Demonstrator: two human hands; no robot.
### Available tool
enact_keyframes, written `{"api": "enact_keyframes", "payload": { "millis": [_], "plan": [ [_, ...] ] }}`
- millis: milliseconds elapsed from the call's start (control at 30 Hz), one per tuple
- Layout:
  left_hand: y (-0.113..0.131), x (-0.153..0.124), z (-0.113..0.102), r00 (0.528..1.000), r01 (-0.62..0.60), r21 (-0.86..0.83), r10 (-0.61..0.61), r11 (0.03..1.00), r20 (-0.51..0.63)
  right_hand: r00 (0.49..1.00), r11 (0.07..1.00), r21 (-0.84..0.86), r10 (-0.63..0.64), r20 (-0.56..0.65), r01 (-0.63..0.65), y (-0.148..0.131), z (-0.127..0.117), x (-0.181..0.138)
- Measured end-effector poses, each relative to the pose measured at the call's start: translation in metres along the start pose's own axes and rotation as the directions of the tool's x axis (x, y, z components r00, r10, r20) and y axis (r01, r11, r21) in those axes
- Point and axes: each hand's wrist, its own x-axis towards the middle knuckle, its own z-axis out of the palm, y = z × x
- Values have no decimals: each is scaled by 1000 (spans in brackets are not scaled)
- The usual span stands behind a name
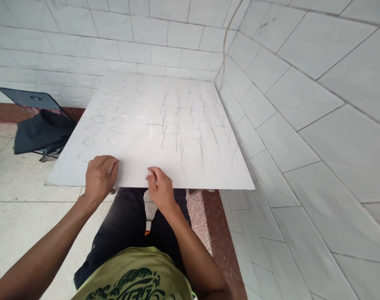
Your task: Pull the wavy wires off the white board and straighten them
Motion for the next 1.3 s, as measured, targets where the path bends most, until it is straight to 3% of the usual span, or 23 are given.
{"api": "enact_keyframes", "payload": {
  "millis": [133,300,400,467,533,600,667,733,833,967,1100,1200,1300],
  "plan": [
    [26,-17,-5,982,-137,-71,126,988,-139,986,972,213,65,155,-97,-10,20,20],
    [44,-30,-14,978,-186,-173,165,967,-131,960,925,339,79,268,-170,-13,31,30],
    [46,-36,-28,989,-104,-298,67,949,-133,957,915,346,116,267,-207,-14,25,26],
    [45,-35,-40,988,47,-409,-104,911,-117,952,917,325,146,268,-232,-14,20,23],
    [43,-29,-50,953,245,-519,-303,819,-28,955,940,273,131,266,-205,-15,16,21],
    [37,-19,-54,901,410,-625,-402,665,164,964,980,171,53,262,-100,-17,12,19],
    [29,-9,-51,847,529,-671,-373,519,379,965,998,43,-49,257,40,-20,9,18],
    [21,-3,-43,797,604,-673,-332,428,504,957,989,-58,-113,266,133,-22,7,17],
    [12,1,-29,765,642,-694,-344,327,545,946,980,-117,-120,301,162,-25,5,17],
    [13,3,-26,734,674,-702,-326,232,597,934,992,-74,-71,349,103,-23,3,15],
    [19,3,-32,707,705,-673,-297,224,642,933,994,96,21,360,-60,-22,5,15],
    [21,-4,-33,704,705,-683,-304,192,642,949,942,273,112,295,-196,-22,7,16],
    [25,-17,-33,686,726,-662,-261,188,679,959,884,395,166,231,-248,-23,9,16]
  ]
}}
